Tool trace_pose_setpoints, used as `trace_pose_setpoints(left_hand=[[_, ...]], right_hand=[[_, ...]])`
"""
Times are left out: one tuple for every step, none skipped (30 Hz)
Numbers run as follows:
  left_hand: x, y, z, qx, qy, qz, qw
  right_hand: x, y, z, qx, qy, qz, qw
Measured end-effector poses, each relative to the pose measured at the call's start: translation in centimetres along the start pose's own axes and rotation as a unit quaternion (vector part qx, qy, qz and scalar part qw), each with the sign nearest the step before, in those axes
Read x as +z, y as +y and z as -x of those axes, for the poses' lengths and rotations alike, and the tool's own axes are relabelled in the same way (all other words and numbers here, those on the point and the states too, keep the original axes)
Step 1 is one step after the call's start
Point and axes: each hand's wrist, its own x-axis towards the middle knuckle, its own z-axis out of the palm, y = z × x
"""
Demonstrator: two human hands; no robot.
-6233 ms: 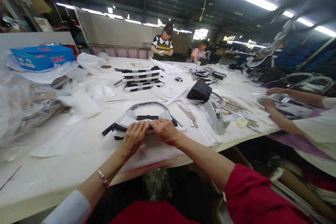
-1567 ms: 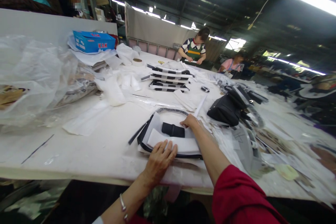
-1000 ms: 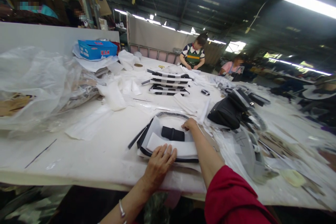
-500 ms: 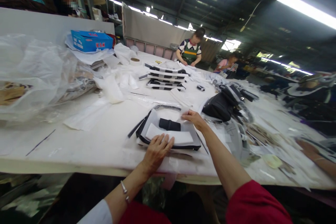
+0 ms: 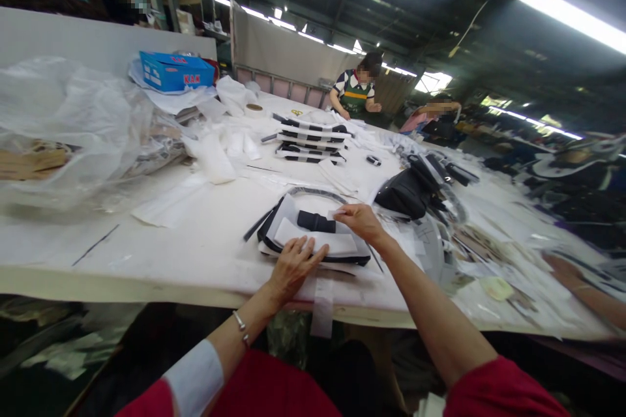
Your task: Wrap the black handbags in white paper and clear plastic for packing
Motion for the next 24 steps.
trace_pose_setpoints(left_hand=[[0.0, 0.0, 0.0, -0.002, 0.001, 0.002, 1.000], [0.0, 0.0, 0.0, -0.003, 0.000, 0.004, 1.000], [0.0, 0.0, 0.0, -0.002, 0.000, 0.007, 1.000], [0.0, 0.0, 0.0, -0.001, 0.001, 0.009, 1.000], [0.1, 0.0, 0.0, 0.000, 0.002, 0.010, 1.000], [0.1, 0.0, 0.0, 0.000, 0.003, 0.011, 1.000], [0.1, 0.0, 0.0, 0.002, 0.003, 0.011, 1.000], [0.1, 0.0, 0.0, 0.003, 0.004, 0.011, 1.000], [0.2, 0.0, 0.0, 0.004, 0.006, 0.011, 1.000], [0.2, 0.0, 0.0, 0.005, 0.008, 0.011, 1.000], [0.1, 0.0, 0.0, 0.006, 0.010, 0.012, 1.000], [0.1, 0.0, 0.0, 0.005, 0.010, 0.015, 1.000], [0.0, 0.0, 0.1, 0.004, 0.008, 0.017, 1.000], [-0.1, 0.0, 0.1, 0.003, 0.002, 0.021, 1.000], [-0.2, 0.1, 0.1, 0.001, -0.005, 0.025, 1.000], [-0.4, 0.1, 0.1, -0.001, -0.014, 0.030, 0.999], [-0.6, 0.2, 0.1, -0.002, -0.023, 0.035, 0.999], [-0.8, 0.2, 0.0, -0.004, -0.032, 0.041, 0.999], [-1.0, 0.3, 0.0, -0.007, -0.040, 0.048, 0.998], [-1.2, 0.4, -0.2, -0.010, -0.047, 0.054, 0.997], [-1.4, 0.5, -0.3, -0.014, -0.053, 0.059, 0.997], [-1.5, 0.6, -0.4, -0.018, -0.056, 0.061, 0.996], [-1.6, 0.6, -0.5, -0.023, -0.057, 0.061, 0.996], [-1.6, 0.7, -0.6, -0.027, -0.058, 0.059, 0.996]], right_hand=[[-0.2, 0.0, 0.6, -0.005, -0.005, 0.005, 1.000], [-0.2, 0.0, 1.4, -0.010, -0.007, 0.010, 1.000], [-0.2, 0.1, 2.2, -0.014, -0.007, 0.015, 1.000], [0.0, 0.3, 3.1, -0.019, -0.005, 0.019, 1.000], [0.3, 0.5, 3.9, -0.024, 0.000, 0.024, 0.999], [0.8, 0.6, 4.8, -0.032, 0.007, 0.028, 0.999], [1.4, 0.9, 5.7, -0.043, 0.015, 0.032, 0.998], [2.0, 1.1, 6.4, -0.058, 0.025, 0.037, 0.997], [2.7, 1.3, 7.2, -0.075, 0.037, 0.040, 0.996], [3.3, 1.5, 7.8, -0.096, 0.052, 0.041, 0.993], [3.9, 1.7, 8.3, -0.119, 0.069, 0.039, 0.990], [4.4, 1.9, 8.7, -0.141, 0.086, 0.038, 0.986], [4.7, 2.0, 9.1, -0.161, 0.100, 0.037, 0.981], [5.0, 2.1, 9.4, -0.179, 0.111, 0.039, 0.977], [5.2, 2.2, 9.6, -0.193, 0.120, 0.045, 0.973], [5.3, 2.2, 9.8, -0.206, 0.127, 0.054, 0.969], [5.4, 2.2, 9.9, -0.219, 0.133, 0.065, 0.965], [5.5, 2.1, 10.1, -0.230, 0.139, 0.076, 0.960], [5.6, 2.1, 10.2, -0.240, 0.146, 0.085, 0.956], [5.7, 2.0, 10.4, -0.249, 0.156, 0.093, 0.951], [5.9, 1.9, 10.5, -0.256, 0.166, 0.101, 0.947], [6.0, 1.9, 10.6, -0.262, 0.177, 0.109, 0.943], [6.2, 1.9, 10.7, -0.266, 0.186, 0.118, 0.938], [6.4, 1.8, 10.8, -0.271, 0.194, 0.129, 0.934]])
